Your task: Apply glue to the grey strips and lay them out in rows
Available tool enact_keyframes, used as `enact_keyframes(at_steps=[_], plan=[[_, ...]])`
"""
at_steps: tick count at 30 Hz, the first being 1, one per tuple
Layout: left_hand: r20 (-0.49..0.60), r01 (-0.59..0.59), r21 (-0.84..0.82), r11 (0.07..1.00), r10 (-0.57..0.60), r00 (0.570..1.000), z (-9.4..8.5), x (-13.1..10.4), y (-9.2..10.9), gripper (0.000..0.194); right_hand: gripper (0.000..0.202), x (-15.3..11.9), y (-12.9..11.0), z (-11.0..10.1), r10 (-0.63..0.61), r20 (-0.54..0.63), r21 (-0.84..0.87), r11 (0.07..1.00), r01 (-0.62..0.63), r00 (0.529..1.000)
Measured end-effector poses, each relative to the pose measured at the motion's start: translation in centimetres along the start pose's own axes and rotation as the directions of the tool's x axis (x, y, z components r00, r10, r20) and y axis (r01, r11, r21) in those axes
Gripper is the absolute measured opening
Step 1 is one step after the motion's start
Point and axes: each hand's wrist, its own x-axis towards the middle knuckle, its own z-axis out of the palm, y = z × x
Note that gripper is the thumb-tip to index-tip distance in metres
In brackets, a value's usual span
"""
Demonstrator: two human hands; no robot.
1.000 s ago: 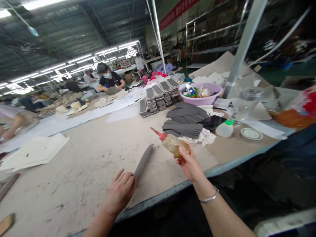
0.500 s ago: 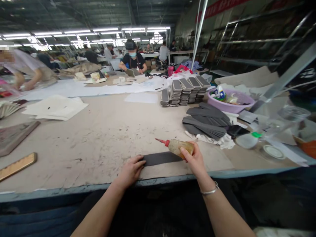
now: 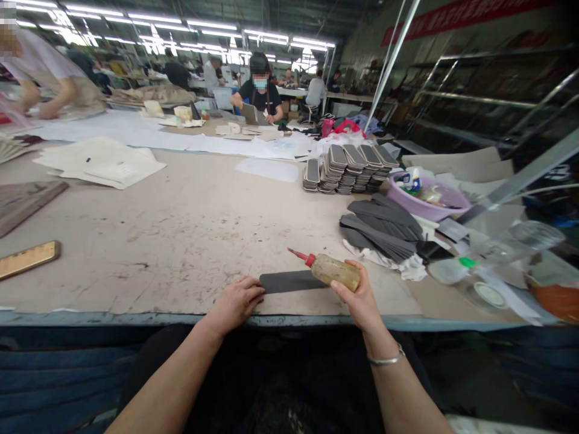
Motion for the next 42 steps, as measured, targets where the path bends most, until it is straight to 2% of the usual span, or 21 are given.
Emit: enact_keyframes(at_steps=[4, 7, 11, 15, 17, 22, 25, 30, 42], plan=[[0.01, -0.009, -0.012, 1.0, 0.009, 1.0, 0.5, 0.2, -0.5, 0.026, 0.068, -1.0, -0.8, -0.4, -0.126, 0.047, -0.261, 0.956, 0.134, 0.991], [0.007, -0.025, -0.025, 0.999, 0.026, 1.0, 1.6, 0.6, -0.2, 0.027, 0.068, -1.9, -0.6, -0.8, -0.258, 0.062, -0.434, 0.863, 0.259, 0.964], [0.011, -0.048, -0.012, 0.999, 0.048, 0.999, 2.3, 0.9, 0.7, 0.027, 0.062, -2.6, 0.4, -0.9, -0.43, 0.157, -0.584, 0.686, 0.435, 0.889], [-0.011, -0.047, -0.028, 0.999, 0.046, 0.999, 2.2, 0.8, 0.8, 0.026, 0.051, -2.8, 1.1, -0.3, -0.544, 0.285, -0.593, 0.547, 0.592, 0.789], [-0.017, -0.048, -0.041, 0.998, 0.048, 0.999, 2.1, 0.8, 0.8, 0.026, 0.046, -2.9, 1.2, 0.0, -0.56, 0.332, -0.585, 0.509, 0.632, 0.759], [-0.007, -0.055, -0.06, 0.997, 0.055, 0.998, 2.0, 0.9, 0.6, 0.027, 0.041, -3.0, 1.4, 0.3, -0.535, 0.363, -0.592, 0.5, 0.632, 0.763], [0.001, -0.054, -0.045, 0.998, 0.054, 0.999, 1.9, 0.9, 0.6, 0.027, 0.049, -3.0, 1.3, 0.2, -0.562, 0.34, -0.602, 0.486, 0.633, 0.754], [0.006, -0.056, -0.018, 0.998, 0.056, 0.998, 1.8, 0.9, 0.5, 0.027, 0.058, -3.1, 1.1, 0.1, -0.545, 0.373, -0.613, 0.463, 0.64, 0.751], [0.011, -0.077, 0.024, 0.997, 0.077, 0.997, 1.5, 1.0, 0.6, 0.026, 0.052, -4.2, 1.0, 1.4, -0.543, 0.412, -0.538, 0.503, 0.676, 0.732]])
